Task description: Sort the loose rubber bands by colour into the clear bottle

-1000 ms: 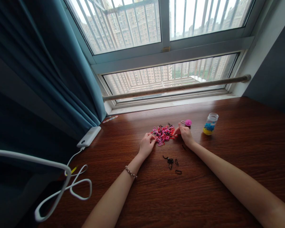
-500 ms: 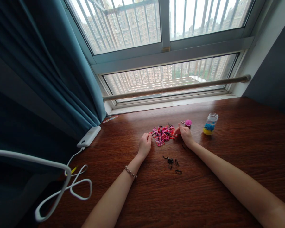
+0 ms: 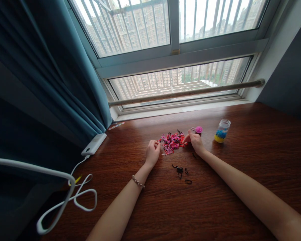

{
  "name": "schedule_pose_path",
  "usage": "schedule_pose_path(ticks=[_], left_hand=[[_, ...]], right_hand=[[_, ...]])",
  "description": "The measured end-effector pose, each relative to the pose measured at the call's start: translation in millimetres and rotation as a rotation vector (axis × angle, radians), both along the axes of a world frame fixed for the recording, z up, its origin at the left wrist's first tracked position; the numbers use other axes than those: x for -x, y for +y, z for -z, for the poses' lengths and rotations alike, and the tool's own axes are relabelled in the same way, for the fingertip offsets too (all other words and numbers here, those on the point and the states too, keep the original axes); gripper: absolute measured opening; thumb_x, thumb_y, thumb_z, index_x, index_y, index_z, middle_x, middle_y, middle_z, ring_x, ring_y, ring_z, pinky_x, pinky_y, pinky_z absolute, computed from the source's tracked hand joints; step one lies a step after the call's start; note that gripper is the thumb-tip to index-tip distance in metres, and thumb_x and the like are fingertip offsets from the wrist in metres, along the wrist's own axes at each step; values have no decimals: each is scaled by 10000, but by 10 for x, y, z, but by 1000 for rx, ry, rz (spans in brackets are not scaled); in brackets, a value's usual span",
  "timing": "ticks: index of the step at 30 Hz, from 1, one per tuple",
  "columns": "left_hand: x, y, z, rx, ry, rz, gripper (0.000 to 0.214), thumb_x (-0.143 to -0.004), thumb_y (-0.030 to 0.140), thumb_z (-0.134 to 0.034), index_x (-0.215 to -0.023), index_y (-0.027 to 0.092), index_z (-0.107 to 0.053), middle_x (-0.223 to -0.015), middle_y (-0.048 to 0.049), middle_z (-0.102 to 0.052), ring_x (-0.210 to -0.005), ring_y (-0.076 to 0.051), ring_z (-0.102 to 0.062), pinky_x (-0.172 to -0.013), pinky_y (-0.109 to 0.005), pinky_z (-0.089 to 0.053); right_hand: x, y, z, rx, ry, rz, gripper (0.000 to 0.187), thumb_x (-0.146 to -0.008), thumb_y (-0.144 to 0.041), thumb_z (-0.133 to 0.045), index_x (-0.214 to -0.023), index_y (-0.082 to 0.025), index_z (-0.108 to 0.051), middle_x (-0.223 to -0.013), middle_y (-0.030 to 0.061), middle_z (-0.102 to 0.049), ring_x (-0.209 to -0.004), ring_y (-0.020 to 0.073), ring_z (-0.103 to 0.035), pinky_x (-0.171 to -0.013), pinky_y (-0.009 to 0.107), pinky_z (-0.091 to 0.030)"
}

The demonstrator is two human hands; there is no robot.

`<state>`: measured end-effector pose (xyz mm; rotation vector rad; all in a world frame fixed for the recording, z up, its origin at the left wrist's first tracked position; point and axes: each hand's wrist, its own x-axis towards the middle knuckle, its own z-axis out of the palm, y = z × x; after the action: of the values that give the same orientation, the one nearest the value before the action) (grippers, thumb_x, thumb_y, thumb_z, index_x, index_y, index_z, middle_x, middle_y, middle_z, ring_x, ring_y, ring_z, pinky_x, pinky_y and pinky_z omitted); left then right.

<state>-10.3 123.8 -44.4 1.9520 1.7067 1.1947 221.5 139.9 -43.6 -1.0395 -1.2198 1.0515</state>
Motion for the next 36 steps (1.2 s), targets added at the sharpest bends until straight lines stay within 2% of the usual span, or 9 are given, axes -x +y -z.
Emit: schedule_pose_path(ticks=[7,12,17,19,21,25,28,31,36], left_hand=[[13,13,20,2,2,1,104,-767,269,-525,-768,166,-535,-782,-15,-545,-606,-108,-503,-625,-246,-420],[-19,-69,-85,-31,20,54,157,-805,293,-482,-780,167,-572,-817,-33,-547,-617,-110,-495,-643,-257,-427],[-141,-348,-224,-146,125,515,264,-849,310,-411,-819,203,-650,-936,-73,-561,-789,-144,-531,-745,-272,-435],[-181,-415,-239,-179,195,626,271,-855,292,-397,-845,210,-656,-937,-75,-571,-803,-149,-531,-764,-280,-430],[-195,-416,-233,-205,247,592,261,-854,281,-401,-830,208,-650,-914,-71,-581,-813,-155,-531,-775,-284,-423],[-149,-268,-183,-213,228,240,222,-841,280,-431,-760,195,-620,-865,-58,-578,-833,-162,-535,-781,-279,-416],[-81,-132,-122,-108,196,54,149,-807,258,-476,-763,189,-600,-845,-38,-567,-713,-138,-542,-708,-268,-425],[-23,-45,-54,22,155,15,86,-753,220,-526,-744,184,-603,-822,-19,-568,-607,-112,-526,-637,-253,-423],[1,-19,4,45,181,81,98,-731,207,-545,-765,206,-637,-848,-21,-582,-716,-139,-552,-660,-254,-420]], right_hand=[[-2,5,6,0,15,-7,584,-781,-623,-377,-522,-168,-637,-520,69,-647,-440,145,-564,-487,262,-452],[1,-12,-17,9,-17,-5,601,-787,-632,-346,-518,-173,-624,-532,73,-648,-449,154,-566,-482,272,-451],[-2,-32,-43,-5,-79,49,591,-794,-627,-338,-583,-173,-651,-611,74,-673,-539,172,-599,-530,274,-459],[2,-37,-40,-23,-135,70,578,-805,-608,-341,-605,-174,-666,-647,66,-682,-562,169,-603,-543,266,-451],[15,-41,-29,-74,-238,86,545,-820,-573,-351,-633,-184,-685,-681,55,-689,-625,176,-615,-588,266,-446],[56,-45,-3,-237,-511,69,438,-843,-481,-391,-677,-233,-712,-738,30,-699,-778,200,-612,-734,300,-413],[79,-40,18,-300,-642,10,419,-852,-442,-397,-649,-251,-711,-768,17,-702,-762,195,-606,-754,315,-394],[81,-32,30,-298,-641,19,416,-850,-431,-402,-637,-247,-707,-777,22,-701,-759,197,-601,-748,316,-401],[61,-46,4,-263,-472,110,415,-849,-447,-394,-683,-228,-705,-788,42,-693,-789,203,-607,-763,308,-415]])
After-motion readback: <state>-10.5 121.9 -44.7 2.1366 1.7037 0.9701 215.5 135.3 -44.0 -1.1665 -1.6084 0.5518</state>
